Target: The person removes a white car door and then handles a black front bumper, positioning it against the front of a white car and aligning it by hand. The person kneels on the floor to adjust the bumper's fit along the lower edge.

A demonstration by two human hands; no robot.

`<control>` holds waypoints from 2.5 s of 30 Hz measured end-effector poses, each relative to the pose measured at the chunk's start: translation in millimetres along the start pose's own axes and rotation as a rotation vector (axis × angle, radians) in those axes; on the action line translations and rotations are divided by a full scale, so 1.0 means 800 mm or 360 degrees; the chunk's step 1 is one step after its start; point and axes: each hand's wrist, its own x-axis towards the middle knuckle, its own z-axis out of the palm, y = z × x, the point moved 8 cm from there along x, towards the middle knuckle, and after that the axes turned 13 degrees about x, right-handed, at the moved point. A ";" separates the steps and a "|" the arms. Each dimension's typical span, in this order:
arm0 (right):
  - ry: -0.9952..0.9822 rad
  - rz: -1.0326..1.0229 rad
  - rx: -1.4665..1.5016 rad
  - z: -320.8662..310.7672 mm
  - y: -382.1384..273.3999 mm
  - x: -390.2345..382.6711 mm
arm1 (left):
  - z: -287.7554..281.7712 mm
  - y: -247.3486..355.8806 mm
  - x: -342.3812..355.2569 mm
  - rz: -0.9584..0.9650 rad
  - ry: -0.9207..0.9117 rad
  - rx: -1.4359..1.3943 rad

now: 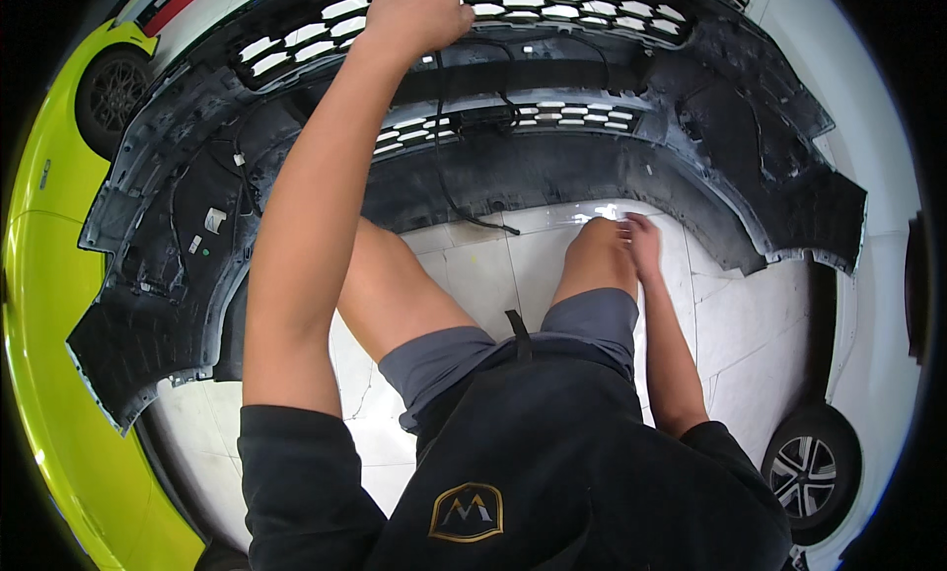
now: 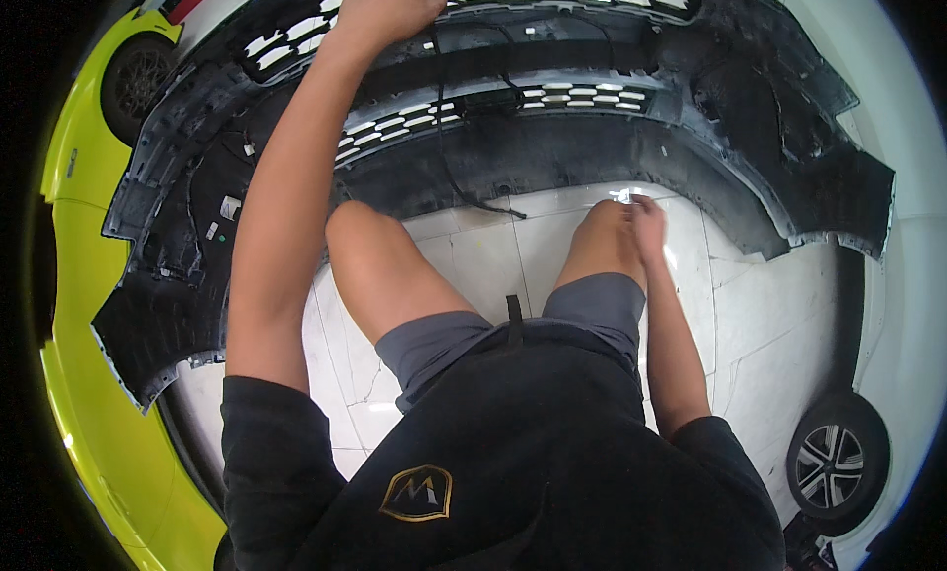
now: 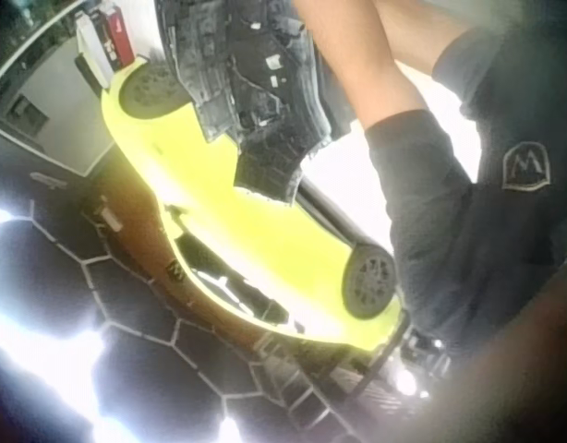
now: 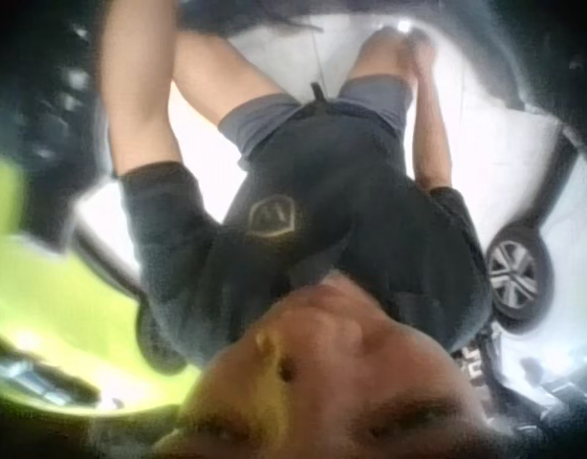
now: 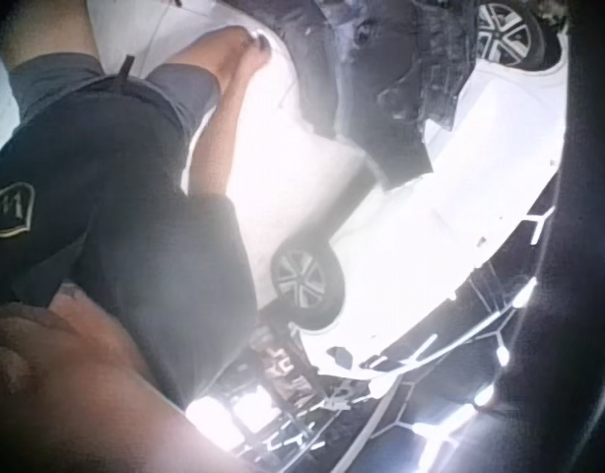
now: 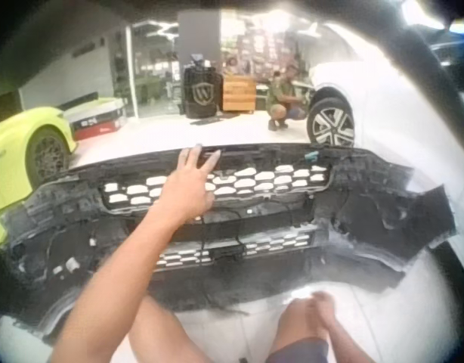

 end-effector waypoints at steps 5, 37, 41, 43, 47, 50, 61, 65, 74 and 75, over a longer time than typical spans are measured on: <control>-0.0789 0.0141 -0.0446 0.236 0.020 0.011 | -0.064 -0.107 -0.028 -0.0535 0.0266 -0.0680; -0.1471 0.0397 -0.0381 0.561 0.017 -0.064 | -0.020 -0.293 -0.137 -0.0490 0.0469 0.0123; -0.1191 0.0435 -0.0673 0.386 0.113 -0.034 | -0.022 -0.291 -0.137 -0.0398 0.0475 0.0177; -0.1075 0.0641 -0.0570 0.320 0.118 -0.065 | -0.029 -0.298 -0.148 -0.0364 0.0421 0.0141; -0.1037 0.0580 -0.0439 0.279 0.075 -0.107 | -0.046 -0.328 -0.159 -0.0265 0.0079 -0.0201; -0.0940 0.0216 -0.0223 0.299 -0.014 -0.107 | -0.101 -0.382 -0.192 -0.0216 0.0287 -0.0012; -0.0316 -0.2363 -0.0774 0.409 -0.636 -0.076 | 0.206 -0.339 -0.823 -0.2843 0.0478 -0.1407; -0.0523 -0.2004 -0.1085 0.445 -0.614 0.036 | 0.346 -0.234 -0.906 -0.3454 0.0882 -0.2419; -0.0653 -0.1341 -0.0874 0.470 -0.574 0.054 | 0.403 -0.293 -0.866 -0.2958 0.1981 -0.3033; -0.0619 -0.1278 -0.0871 0.467 -0.574 0.058 | 0.407 -0.295 -0.867 -0.2913 0.2105 -0.3042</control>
